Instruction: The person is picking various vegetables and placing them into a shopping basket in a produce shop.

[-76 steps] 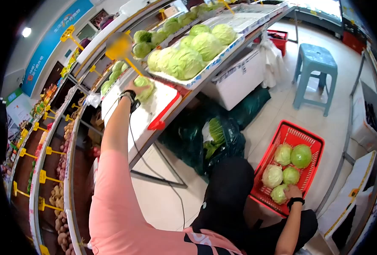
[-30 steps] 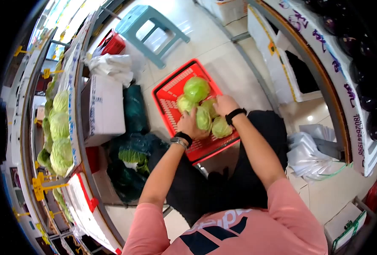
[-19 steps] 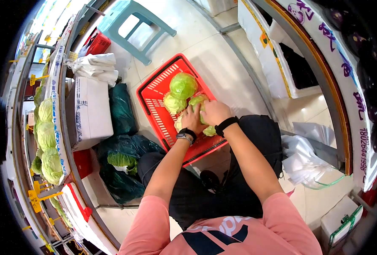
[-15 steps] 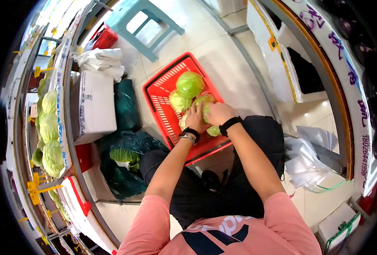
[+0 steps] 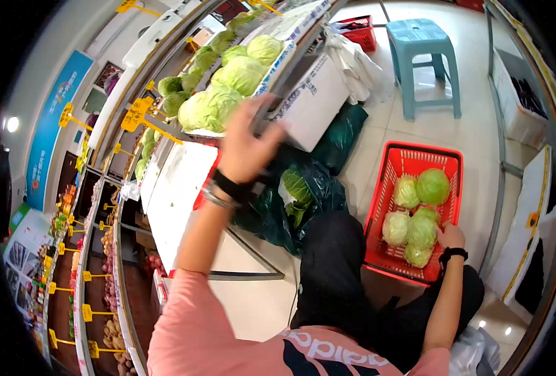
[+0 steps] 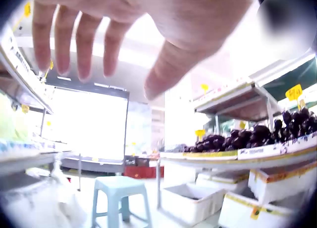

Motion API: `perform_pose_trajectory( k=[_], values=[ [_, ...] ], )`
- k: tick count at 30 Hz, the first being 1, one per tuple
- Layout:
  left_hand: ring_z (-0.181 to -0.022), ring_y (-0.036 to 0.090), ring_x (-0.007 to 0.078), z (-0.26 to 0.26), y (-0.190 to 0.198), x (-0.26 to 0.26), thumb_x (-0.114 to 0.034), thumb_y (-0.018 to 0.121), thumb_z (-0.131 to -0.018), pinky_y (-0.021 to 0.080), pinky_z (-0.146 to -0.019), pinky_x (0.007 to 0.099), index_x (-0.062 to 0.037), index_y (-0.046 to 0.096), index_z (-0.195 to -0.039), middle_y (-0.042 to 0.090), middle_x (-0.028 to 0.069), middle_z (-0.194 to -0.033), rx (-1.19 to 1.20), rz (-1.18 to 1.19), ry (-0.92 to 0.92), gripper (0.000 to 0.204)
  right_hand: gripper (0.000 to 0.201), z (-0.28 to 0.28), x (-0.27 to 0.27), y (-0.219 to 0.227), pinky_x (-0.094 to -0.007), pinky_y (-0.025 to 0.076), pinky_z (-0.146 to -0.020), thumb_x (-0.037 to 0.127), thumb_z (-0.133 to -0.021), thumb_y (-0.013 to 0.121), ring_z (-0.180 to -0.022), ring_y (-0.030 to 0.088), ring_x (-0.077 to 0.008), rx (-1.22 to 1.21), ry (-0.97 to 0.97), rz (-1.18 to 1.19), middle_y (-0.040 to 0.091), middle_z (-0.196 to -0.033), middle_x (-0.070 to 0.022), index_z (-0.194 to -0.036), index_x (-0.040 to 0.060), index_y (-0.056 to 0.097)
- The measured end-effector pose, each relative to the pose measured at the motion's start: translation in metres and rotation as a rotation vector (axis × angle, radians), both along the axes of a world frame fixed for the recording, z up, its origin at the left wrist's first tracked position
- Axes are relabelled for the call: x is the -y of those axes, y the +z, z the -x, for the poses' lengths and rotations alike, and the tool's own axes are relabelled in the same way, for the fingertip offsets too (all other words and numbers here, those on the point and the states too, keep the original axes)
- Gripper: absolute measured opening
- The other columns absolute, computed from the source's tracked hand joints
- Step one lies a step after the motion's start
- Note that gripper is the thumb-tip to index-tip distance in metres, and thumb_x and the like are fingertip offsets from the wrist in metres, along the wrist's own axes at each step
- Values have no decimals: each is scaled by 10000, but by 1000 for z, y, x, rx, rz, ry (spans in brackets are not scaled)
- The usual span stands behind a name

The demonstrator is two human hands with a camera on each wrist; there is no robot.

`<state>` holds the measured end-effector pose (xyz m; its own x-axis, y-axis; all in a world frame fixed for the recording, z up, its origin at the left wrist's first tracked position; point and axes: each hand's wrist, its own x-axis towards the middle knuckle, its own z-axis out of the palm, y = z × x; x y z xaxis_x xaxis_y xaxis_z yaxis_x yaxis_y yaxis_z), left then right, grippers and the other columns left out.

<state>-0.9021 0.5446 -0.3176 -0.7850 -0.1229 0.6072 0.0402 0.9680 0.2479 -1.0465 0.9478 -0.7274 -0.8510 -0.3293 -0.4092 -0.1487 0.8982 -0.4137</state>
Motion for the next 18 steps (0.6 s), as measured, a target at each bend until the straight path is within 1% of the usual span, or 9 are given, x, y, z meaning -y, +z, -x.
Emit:
perform_pose_trajectory(
  k=[3,5,7,10,13,14,16,17,18],
  values=[
    [-1146,604,375,-3,63,105,-350,855,-752,475,-1005,446,-35,593,-1291,651,196,-1193,-115,345,228,676,419,3,0,-6,-514,542,-885,376,-894,662,-1009,679,-418,19,-41,21,715,-1045,-246,-1143,41,690],
    [-1225,561,405,0,70,167,-536,865,-704,462,-1036,467,-70,529,-1387,574,219,-1339,-21,400,526,893,403,3,-1,-13,-518,544,-878,380,-892,659,-1001,681,-418,20,-64,52,714,-1038,-247,-1122,52,696],
    [-1328,514,397,9,62,197,-674,856,-638,438,-1100,442,-49,440,-1490,517,275,-1421,185,186,713,1135,389,3,1,-18,-520,546,-870,382,-893,657,-992,684,-415,22,-53,22,716,-1030,-239,-1106,60,699],
    [-1450,385,407,31,30,239,-721,885,-523,367,-1176,461,-74,284,-1585,371,293,-1557,322,-177,750,1381,381,3,-2,-20,-512,546,-870,394,-896,659,-994,686,-403,-13,-52,18,721,-1024,-219,-1102,76,700],
    [-1448,351,460,47,13,243,-729,897,-457,311,-1193,514,-190,209,-1617,247,301,-1610,436,25,918,1453,395,0,-3,-17,-503,543,-881,402,-906,657,-1018,684,-390,26,-79,26,722,-1054,-204,-1131,80,694],
    [-1493,249,480,49,13,246,-713,914,-431,244,-1220,536,-221,173,-1625,182,301,-1635,470,-32,953,1490,401,-2,-5,-17,-505,542,-880,407,-907,654,-1020,682,-394,-23,-49,26,721,-1056,-206,-1136,81,693],
    [-1526,217,414,46,4,283,-687,936,-409,276,-1224,516,-136,136,-1628,163,280,-1648,414,-123,980,1559,445,-9,-3,-7,-502,538,-876,456,-916,636,-1032,675,-396,-62,-8,17,717,-1066,-208,-1136,73,689],
    [-1519,254,387,43,11,275,-681,940,-412,304,-1216,506,-101,125,-1625,195,256,-1650,402,-171,1005,1572,486,-9,-3,-7,-496,535,-872,499,-925,622,-1042,669,-395,-53,-5,5,715,-1075,-207,-1132,65,687],
    [-1505,287,389,43,4,303,-685,936,-414,314,-1213,499,-107,130,-1626,257,231,-1638,401,-255,947,1567,499,-8,-6,-16,-514,530,-869,529,-926,606,-1025,666,-408,-47,7,65,710,-1052,-213,-1086,64,688]
  ],
)
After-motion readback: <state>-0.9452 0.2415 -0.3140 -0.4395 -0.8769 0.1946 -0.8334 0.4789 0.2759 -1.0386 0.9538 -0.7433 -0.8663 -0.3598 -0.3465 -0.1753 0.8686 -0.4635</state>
